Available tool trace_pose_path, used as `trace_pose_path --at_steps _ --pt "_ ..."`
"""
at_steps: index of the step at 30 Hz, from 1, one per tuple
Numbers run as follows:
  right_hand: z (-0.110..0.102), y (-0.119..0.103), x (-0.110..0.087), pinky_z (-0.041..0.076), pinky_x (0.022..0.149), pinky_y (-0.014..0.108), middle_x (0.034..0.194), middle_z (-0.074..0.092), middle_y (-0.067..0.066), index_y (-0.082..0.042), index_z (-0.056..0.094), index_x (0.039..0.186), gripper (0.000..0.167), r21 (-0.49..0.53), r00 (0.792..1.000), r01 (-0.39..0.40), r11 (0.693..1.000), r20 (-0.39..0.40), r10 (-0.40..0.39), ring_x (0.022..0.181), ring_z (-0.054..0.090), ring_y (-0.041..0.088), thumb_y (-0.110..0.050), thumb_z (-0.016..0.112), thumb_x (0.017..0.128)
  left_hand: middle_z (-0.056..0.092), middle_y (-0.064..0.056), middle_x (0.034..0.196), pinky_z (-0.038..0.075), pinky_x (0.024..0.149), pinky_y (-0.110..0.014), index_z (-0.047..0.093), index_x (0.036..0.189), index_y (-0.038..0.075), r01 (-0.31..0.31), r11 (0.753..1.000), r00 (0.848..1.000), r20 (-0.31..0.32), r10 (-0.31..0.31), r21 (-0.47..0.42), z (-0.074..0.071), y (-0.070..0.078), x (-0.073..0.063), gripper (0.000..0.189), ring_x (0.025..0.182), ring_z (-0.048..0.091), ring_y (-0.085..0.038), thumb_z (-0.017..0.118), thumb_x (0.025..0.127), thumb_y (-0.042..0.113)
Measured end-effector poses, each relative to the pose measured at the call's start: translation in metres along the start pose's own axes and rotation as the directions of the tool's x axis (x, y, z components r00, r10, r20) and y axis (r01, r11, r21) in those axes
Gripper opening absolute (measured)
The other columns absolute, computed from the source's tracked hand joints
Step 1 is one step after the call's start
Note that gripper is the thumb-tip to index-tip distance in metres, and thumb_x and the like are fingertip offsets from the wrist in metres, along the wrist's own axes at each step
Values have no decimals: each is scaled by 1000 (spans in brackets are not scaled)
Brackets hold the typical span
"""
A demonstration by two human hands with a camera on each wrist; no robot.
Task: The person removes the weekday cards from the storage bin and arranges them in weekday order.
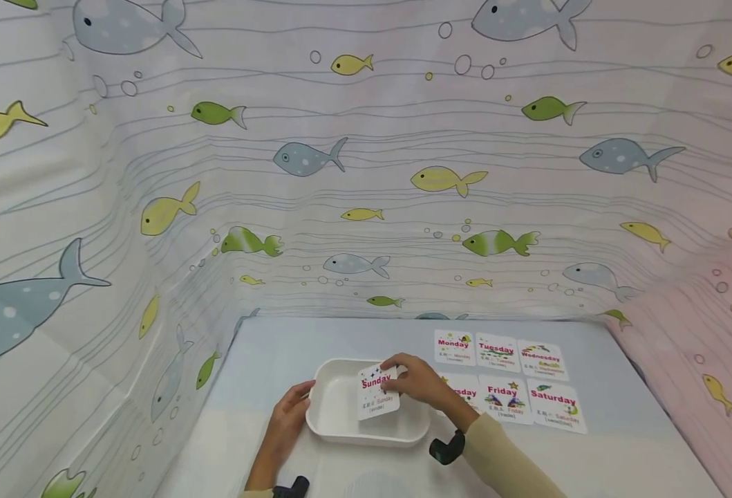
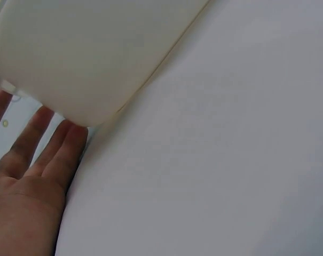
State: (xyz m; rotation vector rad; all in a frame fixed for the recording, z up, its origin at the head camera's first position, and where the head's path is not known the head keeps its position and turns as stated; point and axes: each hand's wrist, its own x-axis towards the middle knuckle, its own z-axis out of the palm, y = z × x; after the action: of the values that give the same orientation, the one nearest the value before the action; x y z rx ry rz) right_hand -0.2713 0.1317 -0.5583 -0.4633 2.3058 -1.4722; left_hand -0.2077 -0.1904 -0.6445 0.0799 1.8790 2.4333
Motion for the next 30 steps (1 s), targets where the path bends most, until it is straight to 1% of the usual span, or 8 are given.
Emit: trace_pose_path --at_steps 6,9,16,19,23,27,30 --pt "-5 7 -8 60 84 38 138 59 13 -19 67 125 36 -13 999 12 1000 -38 -12 102 70 22 -31 73 92 44 -27 149 52 100 -25 45 143 -2 17 1000 1000 -3 -17 23 -2 0 -2 46 124 60 -10 55 101 12" --pt "-8 10 -14 60 86 38 140 59 12 -19 67 126 36 2 999 22 1000 -46 -21 105 70 23 -31 72 92 44 -26 149 51 101 -25 45 143 -1 15 999 1000 2 -15 35 -1 0 -2 46 125 59 -10 54 101 13" --pt "-13 10 -27 60 80 31 141 59 15 -19 67 127 38 58 997 20 998 -69 -16 105 72 24 -32 71 92 48 -22 147 51 102 -25 48 142 1 6 999 1000 -2 -6 43 0 0 0 44 126 59 -11 55 101 14" --pt "-15 11 -30 59 80 29 140 60 14 -19 67 127 37 58 996 20 998 -84 -15 105 71 24 -32 71 92 49 -21 146 51 102 -25 48 142 0 4 999 1000 -5 -4 44 0 -1 0 44 125 59 -11 55 101 14" --pt "-18 14 -35 58 80 28 139 61 13 -20 68 127 36 52 994 6 999 -105 -1 107 70 24 -31 71 92 49 -23 146 51 101 -24 45 143 -2 -19 999 1000 13 19 48 -1 -2 0 45 125 59 -11 54 102 13" --pt "-22 15 -41 60 77 29 140 60 16 -17 68 127 37 81 992 -4 997 -122 14 107 71 26 -29 71 92 48 -25 146 51 102 -24 43 144 -4 -43 998 998 40 41 45 -2 -3 0 46 125 59 -11 53 102 13" --pt "-25 16 -46 61 73 30 139 60 19 -13 67 129 40 120 990 -4 993 -139 21 102 72 25 -28 71 92 49 -24 146 51 101 -23 44 144 -4 -46 998 998 41 44 48 -3 -3 0 46 125 59 -11 54 102 14"
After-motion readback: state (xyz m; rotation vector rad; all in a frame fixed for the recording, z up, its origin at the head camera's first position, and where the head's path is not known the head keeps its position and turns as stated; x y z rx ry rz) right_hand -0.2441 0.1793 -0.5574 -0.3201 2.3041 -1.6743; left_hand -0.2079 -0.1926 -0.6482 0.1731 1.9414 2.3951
